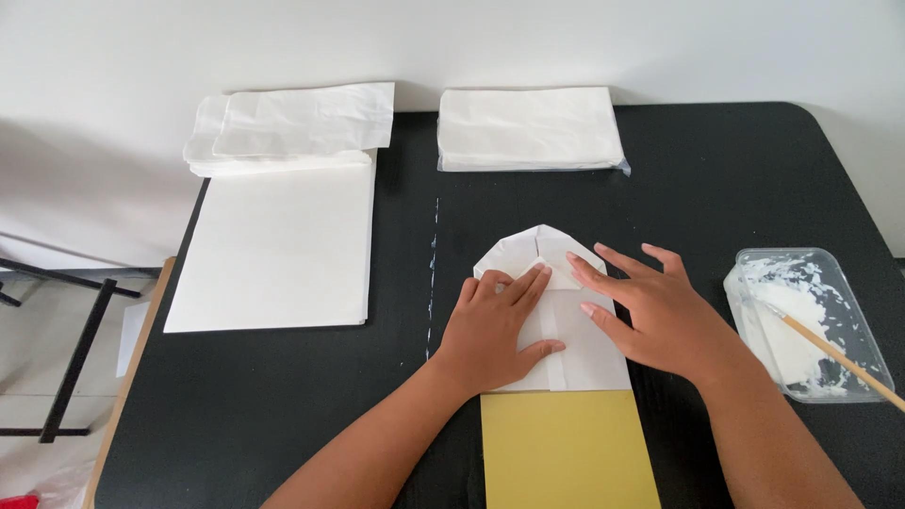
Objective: A person is manually folding a white paper sheet and applying glue with a brush to assemble a paper bag.
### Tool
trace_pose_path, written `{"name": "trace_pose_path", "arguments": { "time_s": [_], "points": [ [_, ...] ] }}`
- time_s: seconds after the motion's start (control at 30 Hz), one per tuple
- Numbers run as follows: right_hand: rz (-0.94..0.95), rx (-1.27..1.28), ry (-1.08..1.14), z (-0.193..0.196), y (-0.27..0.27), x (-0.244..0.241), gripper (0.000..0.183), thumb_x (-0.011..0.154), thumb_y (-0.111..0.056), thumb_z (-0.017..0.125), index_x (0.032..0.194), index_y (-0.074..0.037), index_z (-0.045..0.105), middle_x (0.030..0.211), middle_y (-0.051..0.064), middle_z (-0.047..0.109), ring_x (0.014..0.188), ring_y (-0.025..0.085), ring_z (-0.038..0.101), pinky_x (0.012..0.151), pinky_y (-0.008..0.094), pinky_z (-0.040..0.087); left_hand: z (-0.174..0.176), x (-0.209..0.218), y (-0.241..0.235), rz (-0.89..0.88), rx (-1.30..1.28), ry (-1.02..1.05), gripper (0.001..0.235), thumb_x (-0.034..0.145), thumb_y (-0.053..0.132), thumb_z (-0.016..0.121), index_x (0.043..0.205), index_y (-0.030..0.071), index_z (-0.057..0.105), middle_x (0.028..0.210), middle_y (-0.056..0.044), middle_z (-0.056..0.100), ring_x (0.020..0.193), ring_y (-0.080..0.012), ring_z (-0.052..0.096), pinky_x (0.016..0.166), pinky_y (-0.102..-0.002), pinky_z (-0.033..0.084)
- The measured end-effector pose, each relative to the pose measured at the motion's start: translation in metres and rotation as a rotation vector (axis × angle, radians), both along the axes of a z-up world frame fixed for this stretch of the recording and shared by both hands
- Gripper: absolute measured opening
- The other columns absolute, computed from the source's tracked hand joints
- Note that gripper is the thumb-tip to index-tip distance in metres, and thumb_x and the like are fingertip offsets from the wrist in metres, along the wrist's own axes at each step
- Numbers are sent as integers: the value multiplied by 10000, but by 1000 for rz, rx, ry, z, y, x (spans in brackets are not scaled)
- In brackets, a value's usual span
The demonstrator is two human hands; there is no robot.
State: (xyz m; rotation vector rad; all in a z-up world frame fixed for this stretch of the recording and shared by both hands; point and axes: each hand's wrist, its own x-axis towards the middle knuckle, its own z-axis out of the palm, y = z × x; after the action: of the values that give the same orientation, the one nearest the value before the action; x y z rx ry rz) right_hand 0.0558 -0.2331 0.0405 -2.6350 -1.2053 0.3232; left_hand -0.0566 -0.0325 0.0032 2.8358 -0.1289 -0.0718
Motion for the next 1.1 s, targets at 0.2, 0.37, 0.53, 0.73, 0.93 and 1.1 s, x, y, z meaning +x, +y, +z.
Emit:
{"name": "trace_pose_path", "arguments": {
  "time_s": [0.2, 0.37, 0.53, 0.73, 0.93, 1.1],
  "points": [
    [-43, -65, 43, -2, 3, -2, 501, 1015, -394, 511, 1487, -227, 544, 1342, 43, 722, 1476, 235, 469, 1256, 581, 188, 0, -1, 0, -16, -5, 3, 772, 957, 635, 458, 1590, 200, 380, 1605, -61, 442, 1364, -257, 384, 1109, -458, 268],
    [-7, 8, -132, -9, -3, 5, 506, 988, -362, 554, 1484, -263, 559, 1275, -15, 750, 1453, 213, 485, 1250, 563, 211, -4, -1, 1, -7, -37, -24, 768, 954, 655, 433, 1577, 208, 403, 1603, -63, 445, 1359, -262, 393, 1120, -472, 263],
    [10, -7, -74, -12, -6, 0, 506, 993, -353, 557, 1478, -210, 558, 1243, 12, 775, 1452, 264, 492, 1238, 612, 210, -9, -4, 3, -22, -67, -48, 756, 958, 657, 422, 1572, 215, 412, 1608, -59, 438, 1355, -259, 390, 1124, -470, 263],
    [-95, 270, -347, 51, -52, -40, 510, 928, -379, 626, 1412, -220, 636, 1372, -81, 692, 1349, 173, 579, 1111, 452, 370, -44, 1, 6, -96, 9, -467, 708, 982, 627, 483, 1485, 132, 531, 1599, -47, 403, 1198, -325, 506, 937, -507, 396],
    [-248, 557, -428, 70, -122, -65, 363, 944, -23, 707, 1306, -24, 684, 1222, 144, 737, 1086, 241, 733, 976, 371, 540, -41, 0, 7, -97, 18, -417, 710, 997, 602, 476, 1512, 113, 489, 1501, -31, 496, 1200, -311, 495, 954, -478, 385],
    [-567, 358, -392, -24, -269, -25, 458, 971, -67, 716, 1423, -24, 657, 1221, 162, 702, 1050, 275, 695, 947, 407, 537, -36, 0, 5, -130, 214, -420, 781, 945, 611, 604, 1568, 180, 410, 1641, -7, 354, 1226, -291, 516, 926, -493, 435]
  ]
}}
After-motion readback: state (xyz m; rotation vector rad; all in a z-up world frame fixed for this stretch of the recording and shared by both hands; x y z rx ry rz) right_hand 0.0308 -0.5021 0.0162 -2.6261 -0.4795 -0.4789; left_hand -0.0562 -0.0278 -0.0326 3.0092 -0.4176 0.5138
